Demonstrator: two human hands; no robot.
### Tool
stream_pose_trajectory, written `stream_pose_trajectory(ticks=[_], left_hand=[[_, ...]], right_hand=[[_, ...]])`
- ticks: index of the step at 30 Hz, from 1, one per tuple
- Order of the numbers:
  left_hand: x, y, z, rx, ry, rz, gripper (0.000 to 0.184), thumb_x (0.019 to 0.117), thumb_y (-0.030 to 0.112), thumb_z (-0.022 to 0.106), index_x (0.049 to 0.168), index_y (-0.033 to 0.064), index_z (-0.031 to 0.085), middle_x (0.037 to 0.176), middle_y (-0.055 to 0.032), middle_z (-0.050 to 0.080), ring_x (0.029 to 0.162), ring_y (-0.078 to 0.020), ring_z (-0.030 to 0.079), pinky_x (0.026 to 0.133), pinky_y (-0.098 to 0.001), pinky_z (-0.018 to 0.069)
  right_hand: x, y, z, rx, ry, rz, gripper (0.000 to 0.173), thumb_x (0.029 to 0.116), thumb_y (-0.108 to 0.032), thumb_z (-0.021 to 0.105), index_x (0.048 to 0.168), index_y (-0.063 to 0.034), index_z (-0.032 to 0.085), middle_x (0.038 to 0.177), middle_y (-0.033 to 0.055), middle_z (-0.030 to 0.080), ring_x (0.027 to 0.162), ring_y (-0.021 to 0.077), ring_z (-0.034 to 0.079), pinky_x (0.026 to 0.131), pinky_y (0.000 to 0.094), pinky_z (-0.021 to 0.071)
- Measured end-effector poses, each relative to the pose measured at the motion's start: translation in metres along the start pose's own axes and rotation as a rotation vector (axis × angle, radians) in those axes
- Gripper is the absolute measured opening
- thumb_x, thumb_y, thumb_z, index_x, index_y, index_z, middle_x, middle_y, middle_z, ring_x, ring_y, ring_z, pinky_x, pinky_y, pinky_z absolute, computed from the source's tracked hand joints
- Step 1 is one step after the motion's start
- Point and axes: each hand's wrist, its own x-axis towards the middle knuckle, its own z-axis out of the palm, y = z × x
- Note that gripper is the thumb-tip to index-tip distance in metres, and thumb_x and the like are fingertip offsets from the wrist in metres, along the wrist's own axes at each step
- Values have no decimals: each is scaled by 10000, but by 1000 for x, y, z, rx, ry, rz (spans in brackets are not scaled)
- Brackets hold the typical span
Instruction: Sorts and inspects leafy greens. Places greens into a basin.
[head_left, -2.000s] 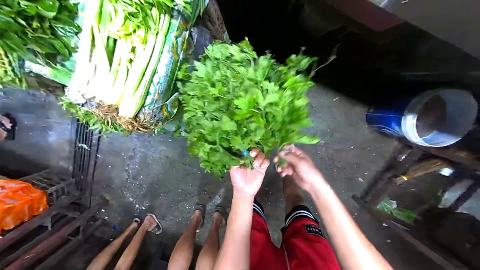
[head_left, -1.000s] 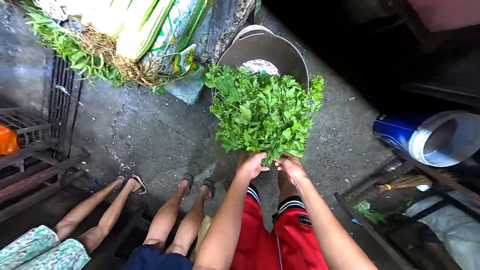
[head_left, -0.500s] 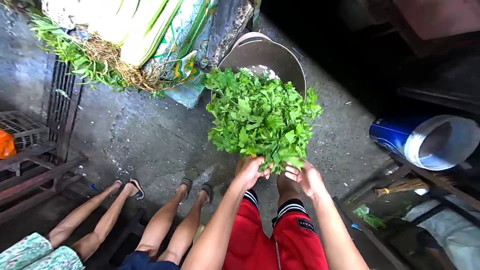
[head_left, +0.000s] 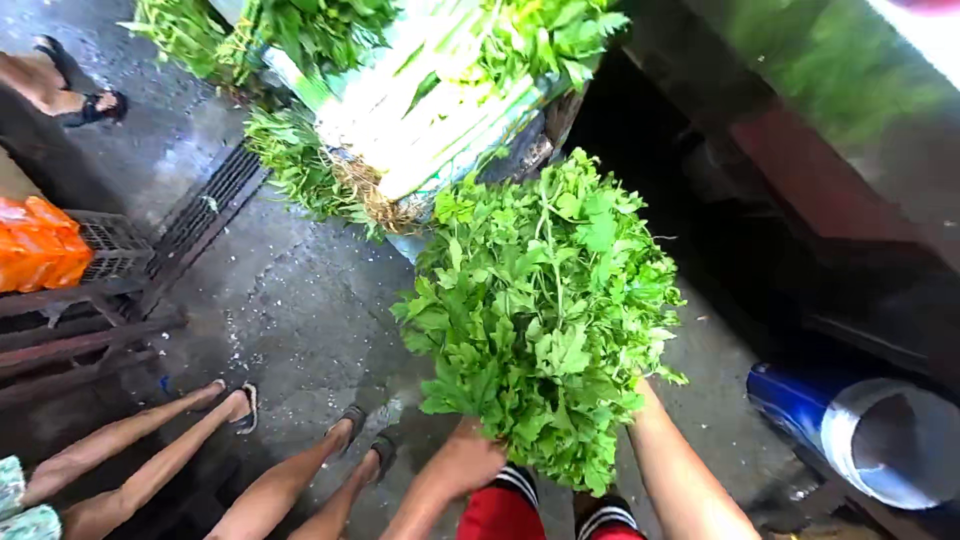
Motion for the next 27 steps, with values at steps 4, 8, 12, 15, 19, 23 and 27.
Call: stream_pose_trajectory(ticks=[4, 8, 12, 15, 19, 23, 27], left_hand=[[97, -18, 6, 69, -63, -106, 356, 1018, 235, 603, 1257, -19, 672, 1263, -239, 666, 1237, -355, 612, 1080, -549, 447], [227, -53, 47, 167, -47, -101, 362, 993, 253, 583, 1229, -9, 661, 1259, -249, 657, 1215, -414, 616, 1020, -631, 468], [306, -56, 80, 193, -146, -216, 399, 968, 223, 607, 1300, 2, 609, 1331, -228, 621, 1233, -417, 605, 979, -625, 499], [335, -66, 95, 175, -141, -239, 428, 949, 201, 640, 1325, 0, 601, 1341, -234, 618, 1230, -431, 604, 969, -634, 503], [363, -100, 104, 173, -148, -247, 475, 955, 186, 651, 1374, -19, 558, 1335, -276, 607, 1249, -461, 583, 1001, -648, 479], [377, -129, 106, 174, -135, -270, 429, 982, 226, 610, 1338, -13, 591, 1340, -266, 606, 1276, -442, 570, 1034, -636, 463], [363, -142, 111, 140, -161, -318, 419, 1012, 271, 563, 1331, 3, 601, 1337, -245, 618, 1276, -417, 581, 1039, -626, 464]], right_hand=[[173, 47, -12, -76, 246, -129, 430, 1109, -69, 377, 1495, 120, 375, 1517, 303, 446, 1390, 344, 479, 1151, 430, 388], [207, 56, -24, 121, 313, -112, 393, 1113, -204, 397, 1455, -28, 480, 1285, 235, 601, 1011, 335, 659, 800, 509, 570], [190, 59, -22, -275, 282, -373, 371, 1057, -93, 483, 1404, 21, 543, 1322, 219, 619, 1095, 290, 671, 901, 461, 573], [202, 50, -4, -525, 331, -679, 417, 991, -103, 543, 1389, 17, 579, 1435, 232, 541, 1259, 281, 595, 1022, 417, 530], [253, 11, 32, -915, 428, -1106, 484, 955, -315, 606, 1391, -106, 638, 1597, 285, 353, 1477, 473, 344, 1197, 615, 314], [334, -35, 64, -1235, 424, -1075, 638, 982, -522, 503, 1575, -297, 427, 1701, 218, 149, 1551, 498, 115, 1158, 779, 128], [430, -24, 86, -1290, 109, -814, 628, 1021, -392, 528, 1612, -268, 357, 1729, 158, 54, 1566, 479, 34, 1180, 750, 159]])
